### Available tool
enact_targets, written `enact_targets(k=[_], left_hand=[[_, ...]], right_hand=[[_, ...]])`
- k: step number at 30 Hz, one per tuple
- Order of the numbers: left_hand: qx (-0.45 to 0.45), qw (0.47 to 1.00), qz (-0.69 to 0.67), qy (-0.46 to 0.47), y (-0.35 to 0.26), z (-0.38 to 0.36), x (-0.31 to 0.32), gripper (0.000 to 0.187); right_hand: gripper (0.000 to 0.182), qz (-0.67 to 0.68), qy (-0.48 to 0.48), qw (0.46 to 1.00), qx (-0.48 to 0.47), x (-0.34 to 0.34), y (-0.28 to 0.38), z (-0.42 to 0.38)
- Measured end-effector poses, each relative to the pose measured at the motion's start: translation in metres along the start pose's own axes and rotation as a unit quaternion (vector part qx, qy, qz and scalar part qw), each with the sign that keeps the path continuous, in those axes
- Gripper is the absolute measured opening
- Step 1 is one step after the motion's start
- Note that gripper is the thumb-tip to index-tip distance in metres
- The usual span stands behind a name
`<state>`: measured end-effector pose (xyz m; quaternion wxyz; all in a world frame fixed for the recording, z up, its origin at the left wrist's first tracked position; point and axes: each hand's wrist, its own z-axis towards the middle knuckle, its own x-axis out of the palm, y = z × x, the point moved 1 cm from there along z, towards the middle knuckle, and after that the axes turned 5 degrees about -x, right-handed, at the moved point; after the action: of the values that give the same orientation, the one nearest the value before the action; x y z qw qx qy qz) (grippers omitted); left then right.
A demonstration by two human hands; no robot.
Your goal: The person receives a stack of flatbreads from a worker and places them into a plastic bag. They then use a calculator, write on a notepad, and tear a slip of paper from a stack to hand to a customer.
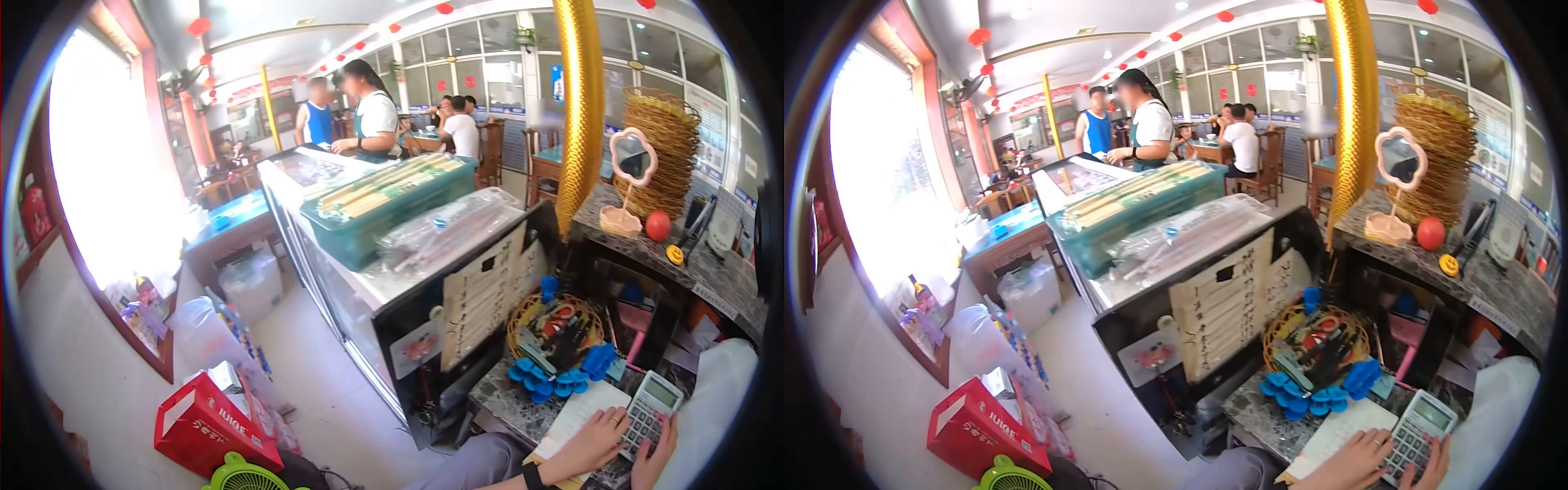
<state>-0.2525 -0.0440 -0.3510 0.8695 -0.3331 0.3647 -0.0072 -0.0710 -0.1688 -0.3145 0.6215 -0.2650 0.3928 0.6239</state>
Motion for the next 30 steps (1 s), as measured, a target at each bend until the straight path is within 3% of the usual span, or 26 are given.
enact_targets(k=[4,6,12,20,22,30], left_hand=[[0.016,1.000,-0.016,-0.017,0.002,0.001,0.000,0.057],[-0.007,0.998,-0.043,0.052,-0.002,0.003,-0.008,0.057],[0.020,0.999,-0.028,-0.012,0.001,0.001,-0.001,0.056],[0.013,1.000,-0.018,0.006,-0.007,0.002,-0.017,0.054],[0.013,1.000,-0.022,0.009,-0.008,0.002,-0.019,0.053],[0.025,0.999,-0.020,-0.013,-0.010,0.002,-0.026,0.049]], right_hand=[[0.055,0.015,-0.005,1.000,0.005,0.005,-0.002,0.001],[0.056,0.023,-0.011,1.000,0.010,0.005,-0.002,0.001],[0.053,0.028,0.008,0.999,0.035,-0.005,0.015,0.007],[0.050,0.020,0.002,0.999,0.032,0.000,0.009,0.003],[0.058,0.071,0.001,0.994,0.085,0.019,-0.012,-0.006],[0.049,0.072,0.005,0.993,0.096,0.016,-0.008,-0.006]])
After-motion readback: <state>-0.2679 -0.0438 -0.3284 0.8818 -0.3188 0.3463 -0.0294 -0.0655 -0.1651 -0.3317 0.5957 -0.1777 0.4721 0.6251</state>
